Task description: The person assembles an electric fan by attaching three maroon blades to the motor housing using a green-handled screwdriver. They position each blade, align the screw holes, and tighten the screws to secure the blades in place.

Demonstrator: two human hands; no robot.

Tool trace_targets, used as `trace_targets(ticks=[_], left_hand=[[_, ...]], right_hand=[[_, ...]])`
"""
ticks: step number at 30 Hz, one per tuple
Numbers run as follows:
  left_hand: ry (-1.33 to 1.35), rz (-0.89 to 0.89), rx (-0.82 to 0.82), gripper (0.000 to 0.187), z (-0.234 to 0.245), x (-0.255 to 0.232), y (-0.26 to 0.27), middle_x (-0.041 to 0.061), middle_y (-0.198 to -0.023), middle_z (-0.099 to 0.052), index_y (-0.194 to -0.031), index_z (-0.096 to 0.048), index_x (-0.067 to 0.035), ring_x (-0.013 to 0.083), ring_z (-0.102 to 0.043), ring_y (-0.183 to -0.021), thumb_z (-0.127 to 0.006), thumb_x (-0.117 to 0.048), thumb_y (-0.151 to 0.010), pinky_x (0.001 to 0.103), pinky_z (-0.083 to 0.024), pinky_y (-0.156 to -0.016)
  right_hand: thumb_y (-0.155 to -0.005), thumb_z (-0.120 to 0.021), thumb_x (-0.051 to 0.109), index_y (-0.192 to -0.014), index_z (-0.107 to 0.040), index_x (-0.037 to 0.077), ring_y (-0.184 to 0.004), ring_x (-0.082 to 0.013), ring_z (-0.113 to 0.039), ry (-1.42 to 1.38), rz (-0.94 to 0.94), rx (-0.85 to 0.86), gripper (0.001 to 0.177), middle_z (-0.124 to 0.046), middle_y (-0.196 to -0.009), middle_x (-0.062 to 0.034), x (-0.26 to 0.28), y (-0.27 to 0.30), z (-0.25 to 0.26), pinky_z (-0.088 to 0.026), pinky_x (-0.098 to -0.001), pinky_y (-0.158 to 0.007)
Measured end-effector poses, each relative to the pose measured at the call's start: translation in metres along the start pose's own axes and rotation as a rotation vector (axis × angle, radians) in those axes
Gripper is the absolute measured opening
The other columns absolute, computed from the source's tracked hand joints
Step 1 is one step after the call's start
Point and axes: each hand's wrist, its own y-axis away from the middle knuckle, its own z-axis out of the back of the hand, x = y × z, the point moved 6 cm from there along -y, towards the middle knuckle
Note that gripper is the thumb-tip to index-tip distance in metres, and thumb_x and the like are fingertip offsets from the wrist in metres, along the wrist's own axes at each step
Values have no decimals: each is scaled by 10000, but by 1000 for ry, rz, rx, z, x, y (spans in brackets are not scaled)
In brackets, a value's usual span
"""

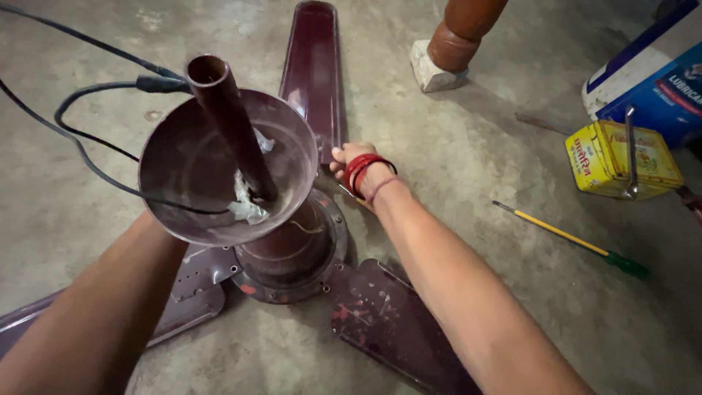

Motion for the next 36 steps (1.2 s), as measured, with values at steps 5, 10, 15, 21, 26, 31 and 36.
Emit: trace_targets(ticks=[5, 10, 15, 21, 26, 31, 36], left_hand=[[23, 13, 4, 312, -1, 3, 7, 129, -1040, -751, -1174, -741, -66, 277, -697, -933, -650, -130, -883, 412, -555, -784], [53, 10, 28, 319, -11, 1, 20, 124, -1025, -753, -1178, -741, -61, 267, -699, -915, -660, -130, -877, 409, -558, -769], [121, -38, 28, 327, -13, -2, 61, 119, -1010, -756, -1181, -741, -56, 258, -702, -896, -670, -131, -871, 406, -561, -754], [25, -277, -207, 354, 17, -38, 137, 125, -993, -764, -1207, -752, -80, 263, -707, -883, -667, -150, -871, 404, -557, -755], [-216, -606, -634, 516, 35, -73, 246, 161, -1345, -647, -1436, -586, -101, 336, -616, -1227, -640, -263, -949, 427, -483, -1045], [-423, -716, -871, 772, 36, -114, 346, 158, -1687, -264, -1660, -181, -81, 305, -268, -1543, -539, -364, -1037, 561, -190, -1219], [-517, -861, -886, 804, 40, -142, 420, 130, -1756, -124, -1675, -102, -61, 255, -109, -1621, -458, -435, -1058, 579, -35, -1267]], right_hand=[[-933, -665, 29, -1420, -545, -3, -576, -174, -645, 24, 20, -50, 502, -714, -962, -134, -14, 31, 0, -474, -312, -455], [-934, -631, -2, -1415, -511, 28, -571, -176, -646, 24, 55, -96, 496, -724, -933, -159, -19, 39, -8, -483, -310, -466], [-945, -551, -56, -1347, -625, -114, -573, -197, -704, -49, 82, 46, 413, -721, -878, -180, -21, 42, -10, -546, -301, -489], [-903, -661, 59, -1409, -542, 74, -764, -237, -676, 380, 261, -92, 520, -720, -903, -136, 9, 111, 15, -510, -392, -592], [-918, -632, 179, -1472, -489, 87, -1207, -375, -605, 770, 745, -290, 579, -597, -1321, -196, 56, 210, 5, -477, -453, -1011], [-1024, -539, 274, -1633, -258, 73, -1520, -394, -338, 823, 1234, -275, 701, -257, -1689, -198, 89, 318, -2, -320, -465, -1215], [-1059, -466, 402, -1664, -184, 69, -1606, -342, -229, 918, 1453, -287, 746, -172, -1744, -166, 109, 396, -10, -268, -505, -1226]])
